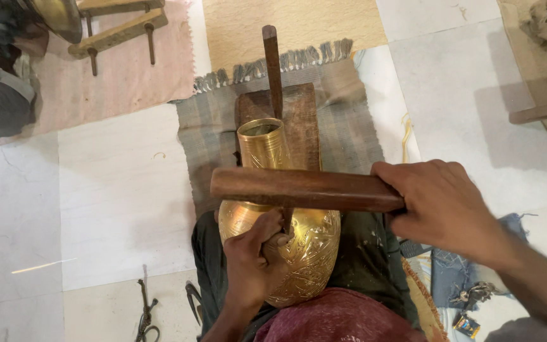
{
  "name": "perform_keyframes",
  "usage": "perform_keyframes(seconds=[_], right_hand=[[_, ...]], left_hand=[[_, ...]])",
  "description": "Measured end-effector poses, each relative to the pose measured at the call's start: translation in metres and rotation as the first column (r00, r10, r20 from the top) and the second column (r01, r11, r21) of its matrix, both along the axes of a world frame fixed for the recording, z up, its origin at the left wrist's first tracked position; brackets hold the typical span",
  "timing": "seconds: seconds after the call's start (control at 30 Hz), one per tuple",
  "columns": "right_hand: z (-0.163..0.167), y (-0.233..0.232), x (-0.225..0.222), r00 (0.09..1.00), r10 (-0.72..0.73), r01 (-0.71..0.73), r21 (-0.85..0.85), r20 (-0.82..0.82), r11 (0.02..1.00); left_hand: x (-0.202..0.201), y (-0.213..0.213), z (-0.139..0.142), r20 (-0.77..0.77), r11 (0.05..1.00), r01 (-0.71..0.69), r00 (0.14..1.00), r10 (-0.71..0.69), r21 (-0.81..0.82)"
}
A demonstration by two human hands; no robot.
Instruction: The person sits on the floor and engraves a brass vase using a metal chisel and a wooden mallet. They repeatedly strike the chisel to carve decorative patterns into the vase surface.
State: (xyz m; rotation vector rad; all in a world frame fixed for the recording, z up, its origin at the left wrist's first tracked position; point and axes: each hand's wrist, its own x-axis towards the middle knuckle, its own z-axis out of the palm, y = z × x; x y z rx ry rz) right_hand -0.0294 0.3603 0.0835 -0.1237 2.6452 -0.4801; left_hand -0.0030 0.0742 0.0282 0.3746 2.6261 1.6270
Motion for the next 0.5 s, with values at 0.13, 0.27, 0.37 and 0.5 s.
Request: perform_keyframes(seconds=[0.13,0.27,0.37,0.5], right_hand=[[-0.031,-0.007,0.017,0.949,-0.264,0.315,-0.53,0.172,0.787],[-0.057,-0.004,0.041,0.924,-0.382,0.244,-0.754,-0.01,0.61],[-0.064,0.011,0.051,0.94,-0.339,0.251,-0.742,0.035,0.621],[-0.052,0.025,0.055,0.949,-0.312,0.299,-0.478,0.055,0.826]], left_hand=[[-0.013,-0.008,0.006,0.006,0.972,0.232,0.973,-0.232,-0.025],[-0.024,-0.011,0.004,0.041,0.957,0.283,0.959,-0.281,-0.063],[-0.027,-0.011,0.0,0.014,0.948,0.316,0.949,-0.316,-0.041],[-0.028,-0.012,-0.005,-0.086,0.936,0.349,0.933,-0.351,-0.038]])
